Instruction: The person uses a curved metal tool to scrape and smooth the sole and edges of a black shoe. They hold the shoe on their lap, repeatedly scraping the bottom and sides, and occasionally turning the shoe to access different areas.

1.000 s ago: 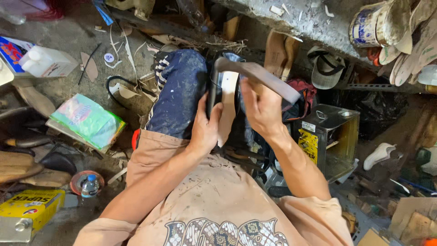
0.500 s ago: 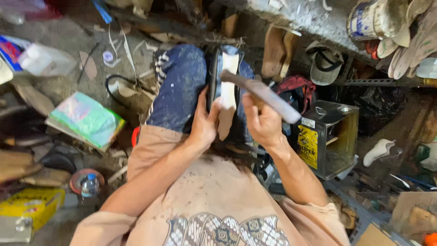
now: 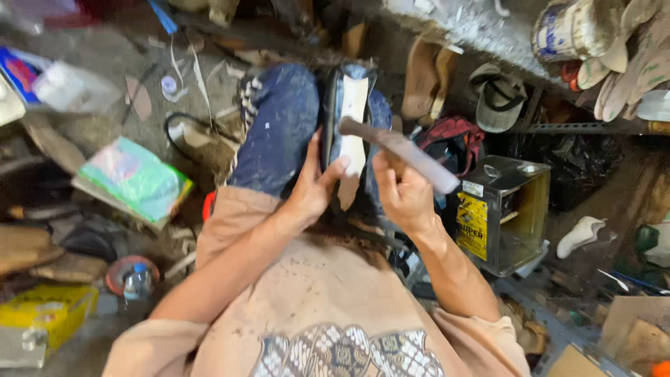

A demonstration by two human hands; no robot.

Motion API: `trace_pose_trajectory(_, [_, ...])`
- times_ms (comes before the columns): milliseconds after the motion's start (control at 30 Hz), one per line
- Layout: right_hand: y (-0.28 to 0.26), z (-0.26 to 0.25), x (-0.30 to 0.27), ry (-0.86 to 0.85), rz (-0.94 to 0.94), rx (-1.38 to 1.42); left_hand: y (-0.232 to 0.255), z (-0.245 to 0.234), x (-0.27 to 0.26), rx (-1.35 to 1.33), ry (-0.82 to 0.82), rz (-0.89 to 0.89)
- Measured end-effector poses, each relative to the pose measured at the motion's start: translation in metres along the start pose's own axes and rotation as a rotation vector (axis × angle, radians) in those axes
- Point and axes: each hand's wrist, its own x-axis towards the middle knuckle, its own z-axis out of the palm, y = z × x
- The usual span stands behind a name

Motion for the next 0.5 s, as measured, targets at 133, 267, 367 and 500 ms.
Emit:
trace_pose_trajectory(133, [-0.062,-0.021,0.030,-0.095,-0.301,0.037,-0.002,-0.009,0.004,-0.055,-0.048,-0.001])
trace_pose_trajectory(267, [-0.001,-0.004,0.024,-0.029,-0.334,0.038,-0.003,-0.021,0.005,-0.039,-0.143,-0.081])
trace_pose_trajectory(367, [-0.027,-0.006,0.029,-0.008,-0.281,0.073,0.017,-0.016,-0.001,0.017,-0.166,-0.126])
trace_pose_trajectory(500, [0.004,0.003,0.012,0.031,-0.065,0.073,0.038,-0.008,-0.006,0.059,-0.117,-0.075])
